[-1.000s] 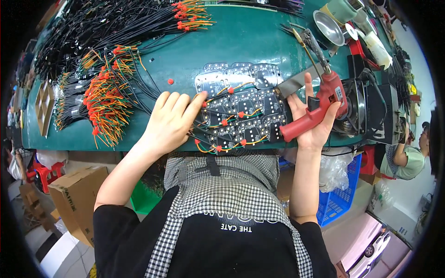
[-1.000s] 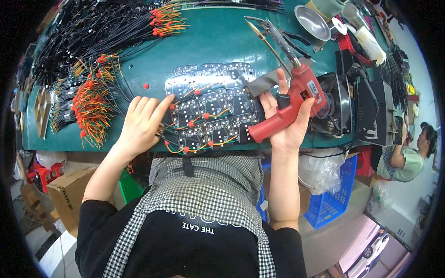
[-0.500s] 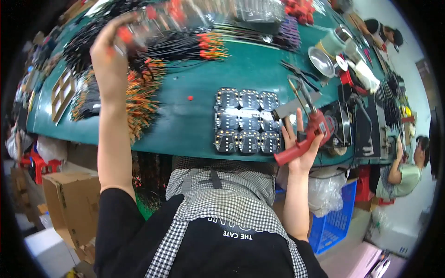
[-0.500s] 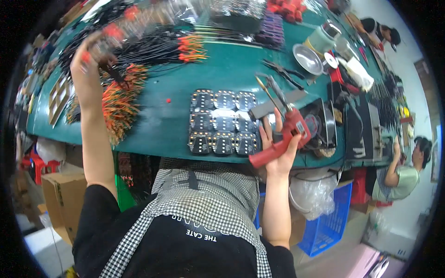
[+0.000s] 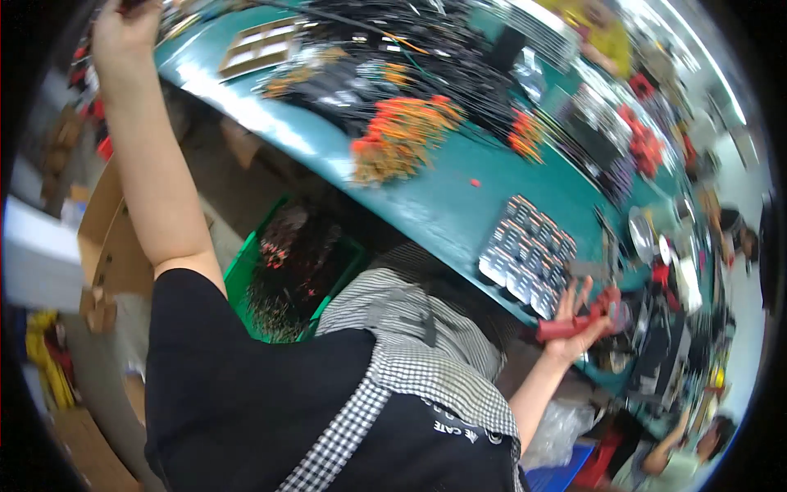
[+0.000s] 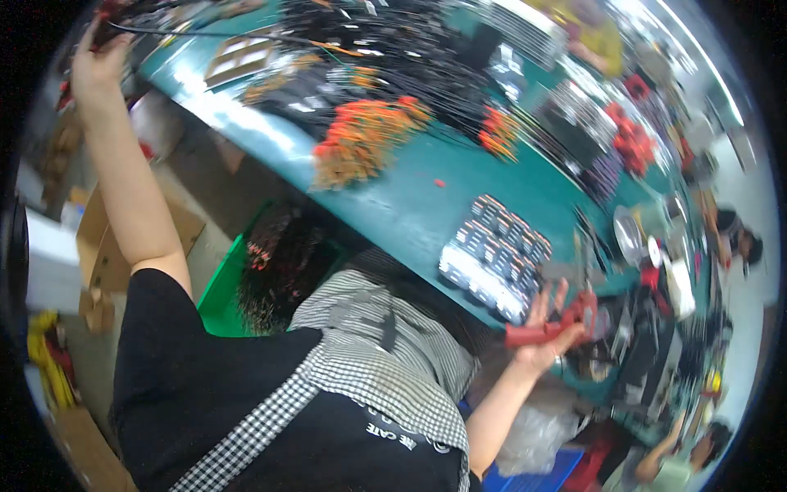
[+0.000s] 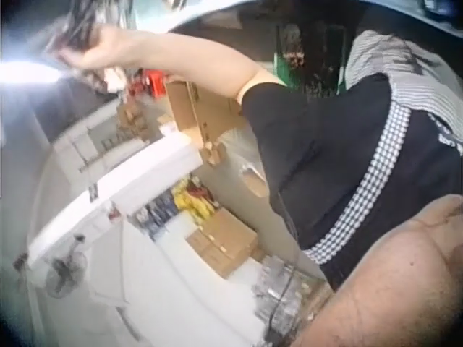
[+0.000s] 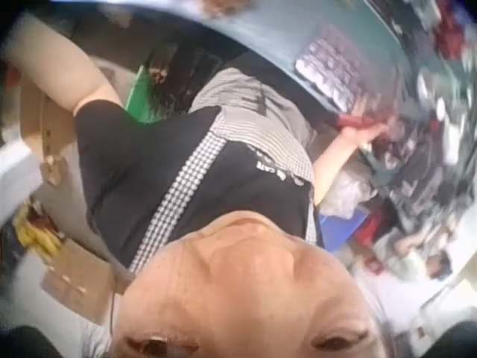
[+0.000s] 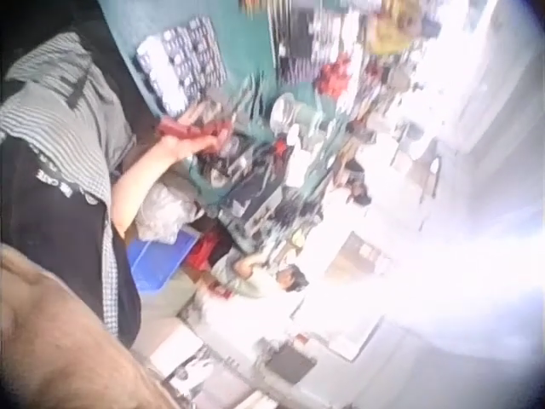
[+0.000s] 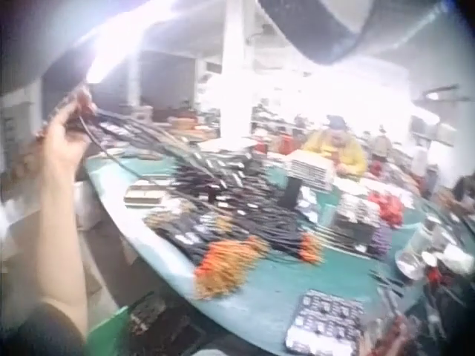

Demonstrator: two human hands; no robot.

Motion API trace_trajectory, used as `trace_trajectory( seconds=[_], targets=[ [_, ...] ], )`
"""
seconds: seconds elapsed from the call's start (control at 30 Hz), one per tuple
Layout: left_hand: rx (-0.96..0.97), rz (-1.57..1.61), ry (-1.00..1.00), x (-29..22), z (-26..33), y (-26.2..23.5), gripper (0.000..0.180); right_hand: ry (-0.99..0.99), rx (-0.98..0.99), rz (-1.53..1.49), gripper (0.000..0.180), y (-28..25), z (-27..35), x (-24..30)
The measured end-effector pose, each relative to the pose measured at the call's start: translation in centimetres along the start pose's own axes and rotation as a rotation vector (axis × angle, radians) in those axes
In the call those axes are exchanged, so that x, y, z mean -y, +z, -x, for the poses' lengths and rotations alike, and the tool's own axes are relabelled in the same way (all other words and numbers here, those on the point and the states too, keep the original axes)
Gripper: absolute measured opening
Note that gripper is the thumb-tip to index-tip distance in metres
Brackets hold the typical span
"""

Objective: The person solders wires onto circuit boards using a soldering tool and places the assembled boards into a container.

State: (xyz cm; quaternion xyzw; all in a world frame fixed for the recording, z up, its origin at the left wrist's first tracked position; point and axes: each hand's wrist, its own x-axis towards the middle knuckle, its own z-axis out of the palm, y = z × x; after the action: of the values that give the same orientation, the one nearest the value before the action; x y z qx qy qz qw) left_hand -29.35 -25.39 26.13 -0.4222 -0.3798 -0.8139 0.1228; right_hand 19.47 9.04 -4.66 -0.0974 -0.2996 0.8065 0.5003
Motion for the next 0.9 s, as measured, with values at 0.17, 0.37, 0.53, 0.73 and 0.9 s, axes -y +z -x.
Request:
trace_trajectory(
  seconds=[0.17,0.37,0.53,0.73,0.9],
  targets=[
    [0.073,0.502,-0.281,-8.3,6.4,-15.7,0.020,0.034,0.012,-0.036,0.066,0.0,0.3,0.9],
    [-0.446,-1.382,-0.346,-7.3,24.7,-28.8,0.024,-0.009,-0.020,0.057,0.066,1.8,-0.1,0.5],
    [0.060,-1.957,-0.750,2.1,37.6,-31.2,0.040,0.004,-0.072,0.043,0.065,0.7,-0.4,1.0],
    [0.238,-1.897,-1.077,13.2,46.5,-32.7,0.021,0.039,-0.082,-0.057,0.067,-0.7,-0.3,1.4],
    [0.494,-1.795,-1.426,19.3,52.3,-30.2,0.041,0.015,-0.127,0.010,0.065,-0.1,-0.1,1.2]
  ],
)
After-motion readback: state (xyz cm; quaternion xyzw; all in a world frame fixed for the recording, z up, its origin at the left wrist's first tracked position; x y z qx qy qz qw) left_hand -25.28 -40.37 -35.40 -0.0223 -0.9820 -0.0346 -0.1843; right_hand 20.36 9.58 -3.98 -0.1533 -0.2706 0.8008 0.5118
